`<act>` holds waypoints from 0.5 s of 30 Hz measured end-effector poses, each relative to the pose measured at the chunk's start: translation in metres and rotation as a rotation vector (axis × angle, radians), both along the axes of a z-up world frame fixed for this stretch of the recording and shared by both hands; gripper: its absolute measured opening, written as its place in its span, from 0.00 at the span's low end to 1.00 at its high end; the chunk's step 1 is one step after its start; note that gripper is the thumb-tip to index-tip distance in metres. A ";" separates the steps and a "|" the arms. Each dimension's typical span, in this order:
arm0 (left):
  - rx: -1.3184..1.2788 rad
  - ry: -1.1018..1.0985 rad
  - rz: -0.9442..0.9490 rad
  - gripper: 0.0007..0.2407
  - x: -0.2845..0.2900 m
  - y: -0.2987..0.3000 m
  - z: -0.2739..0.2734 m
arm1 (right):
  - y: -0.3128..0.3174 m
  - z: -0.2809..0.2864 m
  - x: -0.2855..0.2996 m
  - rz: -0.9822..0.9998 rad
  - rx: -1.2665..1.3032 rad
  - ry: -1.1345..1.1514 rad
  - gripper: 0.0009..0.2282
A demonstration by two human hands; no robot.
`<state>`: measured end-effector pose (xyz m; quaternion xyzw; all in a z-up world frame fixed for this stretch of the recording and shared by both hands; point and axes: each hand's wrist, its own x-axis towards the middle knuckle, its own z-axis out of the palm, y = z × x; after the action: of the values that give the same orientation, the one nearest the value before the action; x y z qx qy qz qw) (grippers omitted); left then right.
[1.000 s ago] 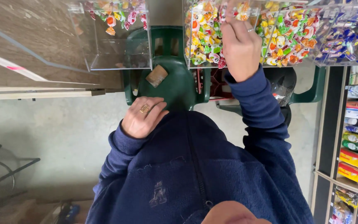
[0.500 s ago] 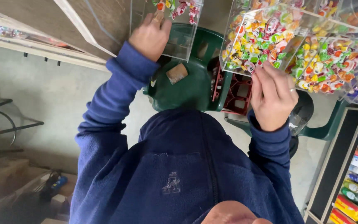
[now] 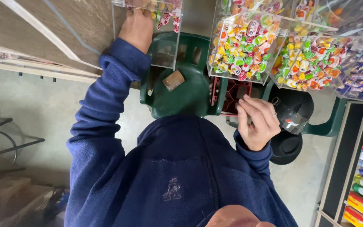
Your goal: Picking and inspecting various small hard candies from clear plastic bins.
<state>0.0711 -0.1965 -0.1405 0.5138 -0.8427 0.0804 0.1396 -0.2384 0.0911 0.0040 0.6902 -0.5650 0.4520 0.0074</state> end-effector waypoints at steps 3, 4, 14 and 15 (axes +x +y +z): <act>0.021 0.006 0.018 0.08 0.004 0.011 0.014 | 0.004 -0.004 -0.007 0.046 0.007 -0.155 0.06; 0.019 -0.001 0.013 0.08 0.002 0.013 0.019 | 0.007 -0.006 -0.012 0.078 0.006 -0.264 0.05; 0.104 0.499 -0.353 0.09 -0.031 0.197 0.197 | -0.018 -0.011 -0.002 0.396 0.294 -0.515 0.14; 0.144 0.510 -0.580 0.09 -0.033 0.202 0.196 | -0.020 -0.011 0.006 0.533 0.287 -0.484 0.16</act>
<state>0.0382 0.0050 0.0554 0.2662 -0.8946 -0.1522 0.3252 -0.2327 0.0709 -0.0071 0.6802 -0.4090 0.5041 -0.3406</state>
